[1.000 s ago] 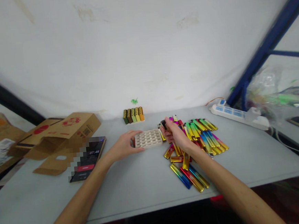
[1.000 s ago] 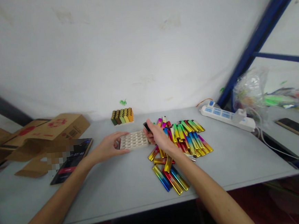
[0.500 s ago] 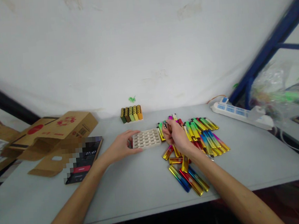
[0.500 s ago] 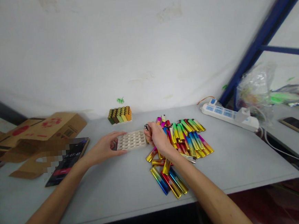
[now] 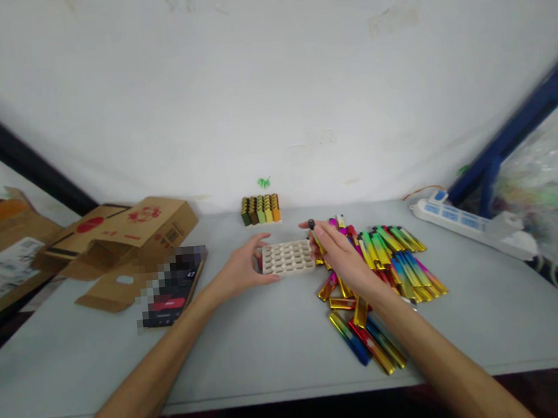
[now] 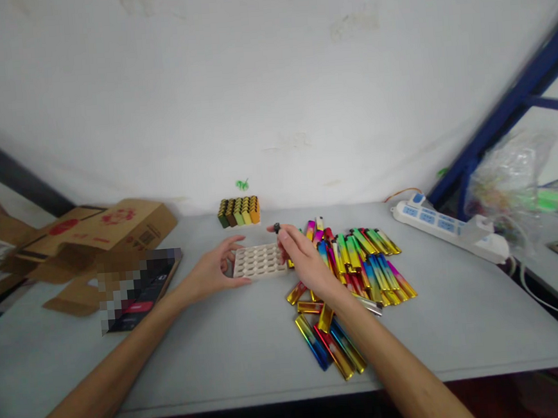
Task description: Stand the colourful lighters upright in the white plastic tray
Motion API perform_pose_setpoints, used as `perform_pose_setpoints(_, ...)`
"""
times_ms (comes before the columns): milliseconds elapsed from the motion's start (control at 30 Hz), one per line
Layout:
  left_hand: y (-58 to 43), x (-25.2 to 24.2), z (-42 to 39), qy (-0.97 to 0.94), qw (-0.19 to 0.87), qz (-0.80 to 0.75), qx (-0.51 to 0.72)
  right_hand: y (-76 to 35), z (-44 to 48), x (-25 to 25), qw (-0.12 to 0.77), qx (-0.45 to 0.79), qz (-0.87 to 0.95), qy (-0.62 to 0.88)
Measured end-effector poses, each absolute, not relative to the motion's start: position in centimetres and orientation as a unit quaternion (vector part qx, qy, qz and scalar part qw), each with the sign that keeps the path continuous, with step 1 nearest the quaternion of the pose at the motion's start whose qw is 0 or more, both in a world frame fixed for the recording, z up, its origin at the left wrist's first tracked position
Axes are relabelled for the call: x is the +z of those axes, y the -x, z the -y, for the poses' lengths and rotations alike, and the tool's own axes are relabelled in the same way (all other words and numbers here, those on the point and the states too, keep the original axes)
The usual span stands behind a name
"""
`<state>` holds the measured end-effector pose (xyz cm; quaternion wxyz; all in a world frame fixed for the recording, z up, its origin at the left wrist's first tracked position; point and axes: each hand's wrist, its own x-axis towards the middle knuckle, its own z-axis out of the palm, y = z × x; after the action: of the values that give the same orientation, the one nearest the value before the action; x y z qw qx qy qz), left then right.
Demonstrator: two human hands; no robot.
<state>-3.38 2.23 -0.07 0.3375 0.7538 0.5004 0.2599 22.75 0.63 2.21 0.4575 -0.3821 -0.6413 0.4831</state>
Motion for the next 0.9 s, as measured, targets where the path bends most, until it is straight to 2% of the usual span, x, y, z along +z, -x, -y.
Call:
perform_pose_setpoints(267,3.1,-0.9,-2.3,-0.756,0.337,-0.486,0.281,-19.3,-3.1,1.8,0.466,0.54,0.615,0.336)
perform_pose_setpoints(433,3.0,-0.9,-2.2,-0.754,0.328,-0.499,0.273,-17.2,-5.8,0.3,0.448,0.456,0.677,0.364)
perform_pose_setpoints(633,3.0,-0.7,-2.1,-0.755,0.34,-0.487,0.278,-16.9,-6.5,0.4,0.473,0.388,0.71,0.349)
perform_pose_setpoints(900,3.0,-0.8,-2.3,-0.755,0.329,-0.497,0.273,-17.5,-7.1,0.1,0.425,0.362,0.767,0.317)
